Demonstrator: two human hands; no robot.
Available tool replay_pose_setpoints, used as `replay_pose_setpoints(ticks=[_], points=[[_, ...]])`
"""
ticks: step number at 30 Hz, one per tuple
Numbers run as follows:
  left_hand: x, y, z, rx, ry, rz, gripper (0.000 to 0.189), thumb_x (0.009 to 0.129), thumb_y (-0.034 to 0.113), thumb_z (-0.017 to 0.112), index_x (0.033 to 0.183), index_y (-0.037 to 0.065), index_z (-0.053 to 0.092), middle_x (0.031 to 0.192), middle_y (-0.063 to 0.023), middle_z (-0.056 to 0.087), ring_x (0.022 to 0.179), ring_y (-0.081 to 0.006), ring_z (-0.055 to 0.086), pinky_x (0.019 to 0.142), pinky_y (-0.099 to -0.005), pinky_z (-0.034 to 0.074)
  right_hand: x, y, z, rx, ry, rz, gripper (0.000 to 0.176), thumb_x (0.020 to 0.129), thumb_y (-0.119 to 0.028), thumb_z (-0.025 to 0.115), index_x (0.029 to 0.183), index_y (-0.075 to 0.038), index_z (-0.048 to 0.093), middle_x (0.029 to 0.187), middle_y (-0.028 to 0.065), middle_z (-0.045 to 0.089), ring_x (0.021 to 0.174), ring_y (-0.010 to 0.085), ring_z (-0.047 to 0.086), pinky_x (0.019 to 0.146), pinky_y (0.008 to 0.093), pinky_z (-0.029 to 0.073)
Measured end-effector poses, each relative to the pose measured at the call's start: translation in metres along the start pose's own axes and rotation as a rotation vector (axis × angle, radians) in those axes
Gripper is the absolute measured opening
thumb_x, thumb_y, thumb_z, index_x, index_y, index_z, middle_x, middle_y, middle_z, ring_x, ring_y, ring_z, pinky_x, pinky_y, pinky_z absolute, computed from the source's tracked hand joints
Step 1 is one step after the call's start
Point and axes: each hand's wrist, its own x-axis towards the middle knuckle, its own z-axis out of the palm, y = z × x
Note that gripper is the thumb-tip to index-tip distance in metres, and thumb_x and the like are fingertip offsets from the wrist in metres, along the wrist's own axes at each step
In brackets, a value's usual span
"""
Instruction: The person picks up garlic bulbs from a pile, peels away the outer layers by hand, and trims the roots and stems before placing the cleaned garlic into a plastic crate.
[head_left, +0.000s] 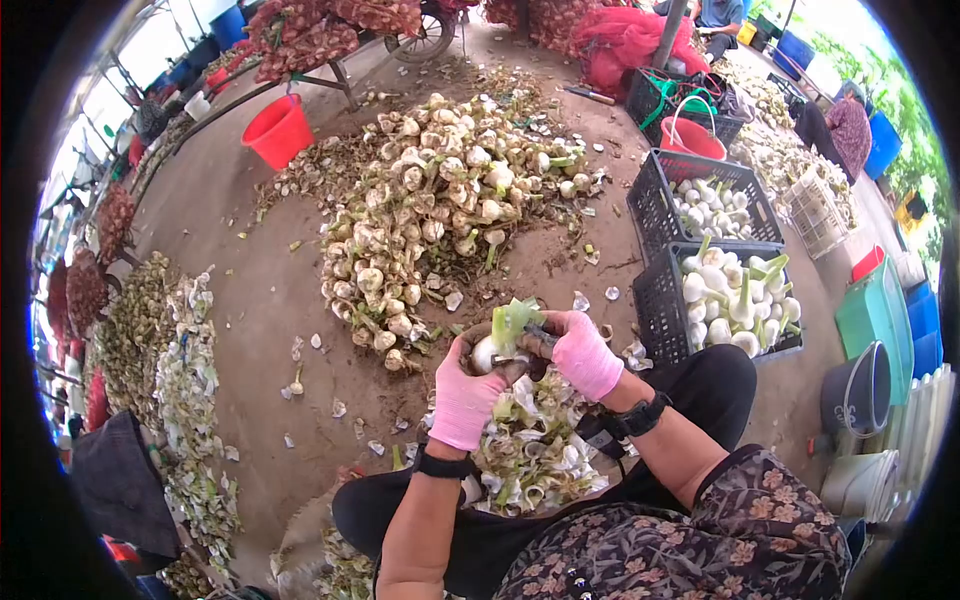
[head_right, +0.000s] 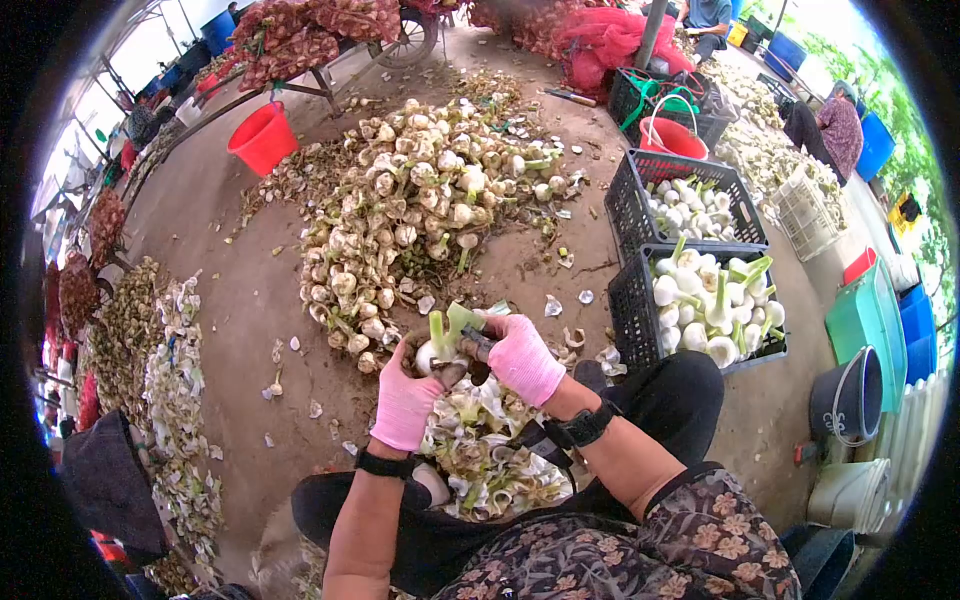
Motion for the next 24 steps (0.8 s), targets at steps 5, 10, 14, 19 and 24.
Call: replay_pose_setpoints(ticks=[5,10,14,19,24], points=[[-0.007,0.005,-0.009,-0.737,0.016,-0.196,0.051,0.080,-0.013,0.060,0.127,0.002,0.046,0.119,-0.0115,0.058,0.108,-0.0232,0.059,0.095,-0.0347,0.049,-0.001,-0.002,0.001,0.595,-0.005,0.198,0.029,0.086,-0.020,0.069,0.105,0.001,0.065,0.084,0.0022,0.066,0.070,0.0078,0.060,0.061,0.0233,0.049],[-0.010,-0.001,-0.010,-0.633,-0.115,-0.165,0.058,0.077,-0.018,0.057,0.130,0.004,0.046,0.121,-0.0108,0.057,0.110,-0.0218,0.058,0.095,-0.0347,0.048,0.031,0.035,-0.024,-0.163,0.070,0.157,0.034,0.079,0.006,0.058,0.113,0.001,0.061,0.097,0.0122,0.066,0.077,0.0230,0.065,0.069,0.0320,0.053],[-0.016,0.009,-0.008,-0.450,-0.042,-0.111,0.062,0.075,-0.019,0.057,0.131,0.003,0.046,0.124,-0.0090,0.055,0.111,-0.0176,0.056,0.095,-0.0327,0.047,0.012,0.019,-0.029,-0.538,0.132,-0.258,0.047,0.072,0.007,0.060,0.116,-0.008,0.062,0.115,0.0166,0.056,0.108,0.0336,0.055,0.094,0.0374,0.043],[-0.011,0.005,-0.002,-0.258,-0.098,0.057,0.062,0.074,-0.015,0.055,0.132,0.003,0.044,0.122,-0.0072,0.053,0.111,-0.0157,0.053,0.097,-0.0285,0.044,-0.007,-0.019,-0.009,-0.318,0.002,-0.260,0.041,0.073,-0.003,0.068,0.113,-0.009,0.064,0.111,0.0157,0.058,0.098,0.0319,0.060,0.086,0.0347,0.048],[-0.009,-0.001,0.003,-0.092,-0.075,0.105,0.070,0.073,-0.014,0.053,0.138,0.002,0.034,0.130,-0.0094,0.045,0.116,-0.0159,0.048,0.097,-0.0284,0.043,-0.005,-0.018,0.002,-0.583,0.026,-0.400,0.024,0.074,-0.010,0.067,0.098,-0.008,0.069,0.089,0.0127,0.065,0.083,0.0312,0.063,0.074,0.0356,0.051]])
